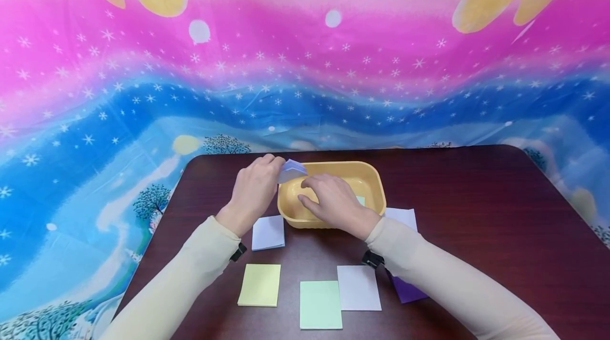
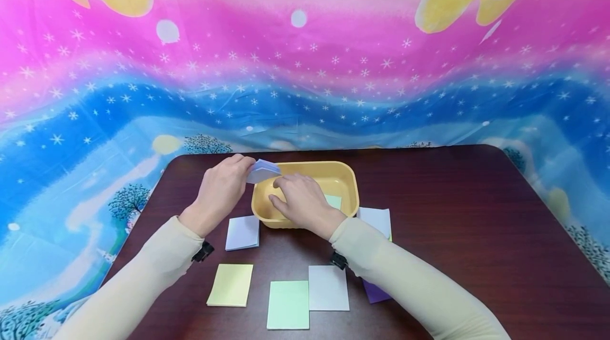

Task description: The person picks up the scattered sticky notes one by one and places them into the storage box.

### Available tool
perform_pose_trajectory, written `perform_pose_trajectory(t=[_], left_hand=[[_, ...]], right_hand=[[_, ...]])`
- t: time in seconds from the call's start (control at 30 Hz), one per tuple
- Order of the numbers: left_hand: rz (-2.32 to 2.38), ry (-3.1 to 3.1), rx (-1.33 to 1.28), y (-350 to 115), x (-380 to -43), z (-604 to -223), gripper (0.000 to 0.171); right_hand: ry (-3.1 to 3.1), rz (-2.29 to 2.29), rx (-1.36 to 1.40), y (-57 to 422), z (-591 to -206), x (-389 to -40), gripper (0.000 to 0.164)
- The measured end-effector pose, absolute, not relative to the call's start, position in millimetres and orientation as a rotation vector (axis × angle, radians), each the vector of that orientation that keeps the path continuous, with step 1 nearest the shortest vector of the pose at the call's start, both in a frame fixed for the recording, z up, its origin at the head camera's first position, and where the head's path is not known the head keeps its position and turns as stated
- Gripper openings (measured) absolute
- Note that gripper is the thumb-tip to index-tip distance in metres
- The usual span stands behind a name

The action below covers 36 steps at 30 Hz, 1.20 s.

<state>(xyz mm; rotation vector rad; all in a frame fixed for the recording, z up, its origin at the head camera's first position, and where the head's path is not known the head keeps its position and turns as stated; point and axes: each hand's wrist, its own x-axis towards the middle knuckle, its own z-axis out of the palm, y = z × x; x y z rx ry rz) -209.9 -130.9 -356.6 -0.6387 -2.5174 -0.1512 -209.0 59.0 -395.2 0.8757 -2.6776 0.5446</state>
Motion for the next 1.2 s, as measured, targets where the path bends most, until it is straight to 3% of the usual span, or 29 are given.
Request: perform_pose_trajectory(t=[0.83,1.2], left_hand=[[-0.157,-2.595,-0.679,-119,-212,-371,0.024],[-0.161,-2.656,-0.712,-118,-213,-382,0.035]], right_hand=[[-2.659,0.539,0.855,67,-395,-211,0.029],[-2.668,0.55,0.834,72,-396,-213,0.028]])
